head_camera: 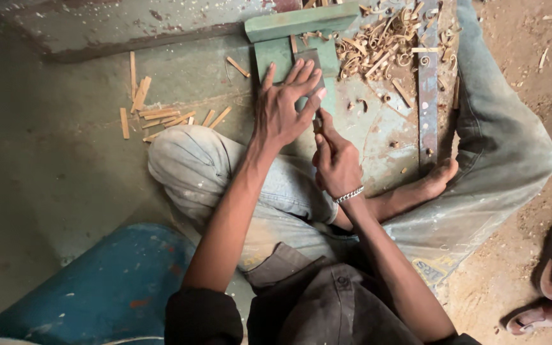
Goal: The person sits on the floor and holds small wooden sticks against a green wooden guide, shaving and trimming them with a chisel, placing finished sticks aside among wood shavings on the work surface.
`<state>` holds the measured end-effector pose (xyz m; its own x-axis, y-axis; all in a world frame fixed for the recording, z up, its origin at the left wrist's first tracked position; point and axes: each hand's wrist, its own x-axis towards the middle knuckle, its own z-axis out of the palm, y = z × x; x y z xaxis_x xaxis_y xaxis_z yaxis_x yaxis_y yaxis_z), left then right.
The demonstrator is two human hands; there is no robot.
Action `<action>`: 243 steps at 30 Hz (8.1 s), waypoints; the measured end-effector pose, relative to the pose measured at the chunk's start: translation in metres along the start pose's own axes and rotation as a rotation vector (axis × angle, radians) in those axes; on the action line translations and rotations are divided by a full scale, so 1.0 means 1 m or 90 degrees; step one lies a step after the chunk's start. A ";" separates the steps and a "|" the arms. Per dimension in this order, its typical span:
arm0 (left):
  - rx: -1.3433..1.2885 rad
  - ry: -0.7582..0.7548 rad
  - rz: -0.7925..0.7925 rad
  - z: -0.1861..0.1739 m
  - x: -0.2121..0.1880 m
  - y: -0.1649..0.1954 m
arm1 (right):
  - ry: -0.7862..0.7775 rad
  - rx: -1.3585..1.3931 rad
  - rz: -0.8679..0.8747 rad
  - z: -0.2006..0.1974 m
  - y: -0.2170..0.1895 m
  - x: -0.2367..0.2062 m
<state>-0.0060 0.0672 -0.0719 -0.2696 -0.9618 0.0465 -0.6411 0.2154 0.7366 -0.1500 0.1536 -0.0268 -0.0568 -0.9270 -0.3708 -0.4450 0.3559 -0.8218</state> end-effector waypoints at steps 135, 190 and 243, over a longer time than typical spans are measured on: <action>0.083 -0.040 0.171 -0.001 0.031 -0.050 | -0.054 -0.102 0.063 0.008 -0.011 0.037; 0.057 0.001 0.152 -0.010 0.016 -0.034 | 0.125 -0.061 -0.121 0.035 0.032 0.026; 0.080 0.003 0.057 -0.017 0.032 -0.027 | 0.004 0.219 -0.040 0.011 0.007 0.044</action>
<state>0.0146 0.0283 -0.0788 -0.3260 -0.9387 0.1116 -0.6997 0.3190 0.6393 -0.1458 0.1169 -0.0535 -0.0449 -0.9486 -0.3134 -0.1201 0.3165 -0.9410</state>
